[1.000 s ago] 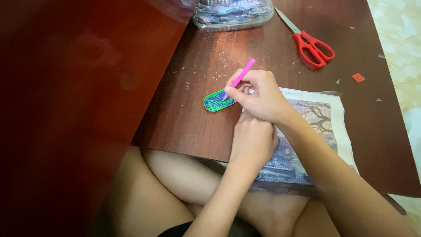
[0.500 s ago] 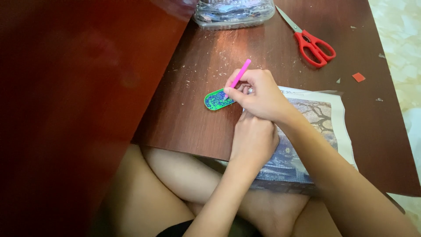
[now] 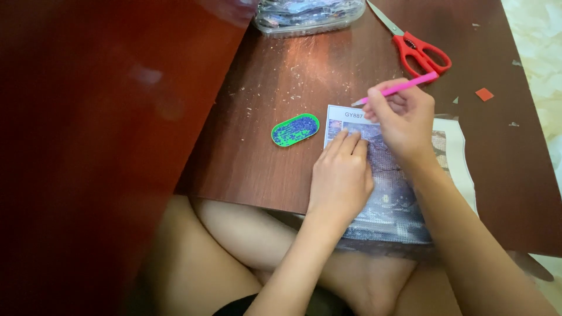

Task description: The person is performing diamond painting, which involves cutting open bead packets, pouring them into a tray, and using a stylus to place individual beads onto a sticky canvas pattern.

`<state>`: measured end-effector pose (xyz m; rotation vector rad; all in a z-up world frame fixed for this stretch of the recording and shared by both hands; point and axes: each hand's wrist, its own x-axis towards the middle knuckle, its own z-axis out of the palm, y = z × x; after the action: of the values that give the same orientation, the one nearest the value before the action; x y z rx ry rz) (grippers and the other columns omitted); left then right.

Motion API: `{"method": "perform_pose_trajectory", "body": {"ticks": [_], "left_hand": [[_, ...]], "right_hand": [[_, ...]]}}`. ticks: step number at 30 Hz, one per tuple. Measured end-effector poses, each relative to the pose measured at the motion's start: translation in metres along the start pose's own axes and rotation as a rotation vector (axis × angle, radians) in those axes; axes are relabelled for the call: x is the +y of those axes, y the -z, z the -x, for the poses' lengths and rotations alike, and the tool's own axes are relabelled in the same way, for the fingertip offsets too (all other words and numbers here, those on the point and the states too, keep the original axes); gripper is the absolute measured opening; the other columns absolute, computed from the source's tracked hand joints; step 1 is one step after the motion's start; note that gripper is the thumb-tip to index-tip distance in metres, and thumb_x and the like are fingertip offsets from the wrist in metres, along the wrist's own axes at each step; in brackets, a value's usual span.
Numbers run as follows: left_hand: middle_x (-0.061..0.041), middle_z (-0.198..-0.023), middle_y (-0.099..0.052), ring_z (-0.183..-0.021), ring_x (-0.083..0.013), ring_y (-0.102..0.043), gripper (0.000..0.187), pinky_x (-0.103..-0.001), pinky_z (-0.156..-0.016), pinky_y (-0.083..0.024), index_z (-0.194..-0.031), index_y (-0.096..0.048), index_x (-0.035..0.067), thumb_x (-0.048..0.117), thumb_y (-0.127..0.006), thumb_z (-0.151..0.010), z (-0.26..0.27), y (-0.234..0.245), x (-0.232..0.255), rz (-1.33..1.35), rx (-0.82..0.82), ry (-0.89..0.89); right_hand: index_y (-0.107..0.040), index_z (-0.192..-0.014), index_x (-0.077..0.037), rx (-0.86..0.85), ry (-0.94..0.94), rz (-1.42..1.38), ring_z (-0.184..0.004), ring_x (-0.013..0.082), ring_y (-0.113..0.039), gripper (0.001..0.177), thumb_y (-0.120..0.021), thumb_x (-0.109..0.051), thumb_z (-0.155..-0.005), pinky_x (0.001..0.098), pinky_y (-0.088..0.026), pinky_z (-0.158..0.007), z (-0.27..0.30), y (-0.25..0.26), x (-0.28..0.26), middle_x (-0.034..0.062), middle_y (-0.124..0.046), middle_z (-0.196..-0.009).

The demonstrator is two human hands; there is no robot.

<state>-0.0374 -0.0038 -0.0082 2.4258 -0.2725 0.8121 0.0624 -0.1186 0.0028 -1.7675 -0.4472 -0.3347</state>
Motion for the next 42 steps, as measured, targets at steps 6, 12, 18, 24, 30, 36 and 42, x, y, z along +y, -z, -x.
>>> {"method": "perform_pose_trajectory", "body": {"ticks": [6,12,18,24,30,36,42], "left_hand": [[-0.017,-0.110,-0.068,-0.115,-0.0355,-0.065,0.028,-0.042,-0.101,-0.049,-0.104,-0.068,-0.001,0.005,-0.061,-0.077,-0.001,0.003,0.001,0.019,-0.006,0.001],[-0.015,-0.108,-0.069,-0.114,-0.0339,-0.065,0.027,-0.041,-0.101,-0.049,-0.102,-0.068,0.001,0.006,-0.062,-0.077,-0.001,0.000,-0.001,0.009,0.015,0.004],[-0.015,-0.109,-0.068,-0.114,-0.0332,-0.065,0.024,-0.041,-0.100,-0.049,-0.101,-0.067,0.000,0.007,-0.060,-0.078,-0.004,0.003,0.000,0.027,0.025,0.020],[-0.020,-0.110,-0.065,-0.113,-0.0378,-0.063,0.022,-0.045,-0.099,-0.048,-0.098,-0.065,-0.002,0.007,-0.060,-0.079,-0.004,0.004,0.001,0.022,0.072,0.062],[-0.019,-0.108,-0.065,-0.113,-0.0361,-0.063,0.019,-0.044,-0.099,-0.049,-0.096,-0.063,0.000,0.009,-0.060,-0.080,-0.004,0.002,0.001,-0.023,0.094,0.070],[-0.019,-0.107,-0.066,-0.111,-0.0358,-0.064,0.017,-0.044,-0.098,-0.049,-0.094,-0.063,-0.001,0.009,-0.059,-0.080,-0.004,0.002,0.002,-0.032,0.111,0.069],[-0.018,-0.106,-0.066,-0.110,-0.0355,-0.064,0.016,-0.044,-0.097,-0.049,-0.092,-0.063,0.000,0.009,-0.060,-0.080,-0.005,0.002,0.002,-0.030,0.112,0.072]], "right_hand": [[-0.062,-0.103,0.007,0.005,0.041,-0.015,-0.063,0.0152,-0.064,0.005,-0.061,0.002,-0.104,0.0249,-0.055,-0.058,0.006,-0.002,0.008,0.0165,-0.064,-0.076],[-0.063,-0.098,0.005,0.007,0.030,-0.002,-0.059,0.0109,-0.059,0.005,-0.060,0.005,-0.102,0.0232,-0.052,-0.056,0.011,-0.005,0.005,0.0127,-0.061,-0.069],[-0.063,-0.099,0.004,-0.017,0.016,-0.017,-0.060,0.0105,-0.059,0.004,-0.061,0.003,-0.101,0.0229,-0.052,-0.058,0.012,-0.006,0.003,0.0122,-0.062,-0.069],[-0.063,-0.098,0.004,-0.031,0.033,0.004,-0.061,0.0093,-0.057,0.005,-0.060,0.004,-0.102,0.0234,-0.052,-0.060,0.013,-0.008,-0.006,0.0117,-0.062,-0.068],[-0.064,-0.097,0.003,-0.032,0.038,0.011,-0.061,0.0080,-0.059,0.004,-0.062,0.004,-0.100,0.0226,-0.052,-0.059,0.013,-0.010,-0.013,0.0105,-0.062,-0.067],[-0.065,-0.096,0.001,-0.051,0.035,0.017,-0.062,0.0077,-0.060,0.004,-0.063,0.003,-0.099,0.0218,-0.052,-0.061,0.012,-0.009,-0.014,0.0091,-0.063,-0.067],[-0.065,-0.095,0.000,-0.058,0.034,0.043,-0.061,0.0074,-0.059,0.005,-0.063,0.002,-0.099,0.0219,-0.052,-0.061,0.013,-0.010,-0.019,0.0089,-0.063,-0.066]]}}
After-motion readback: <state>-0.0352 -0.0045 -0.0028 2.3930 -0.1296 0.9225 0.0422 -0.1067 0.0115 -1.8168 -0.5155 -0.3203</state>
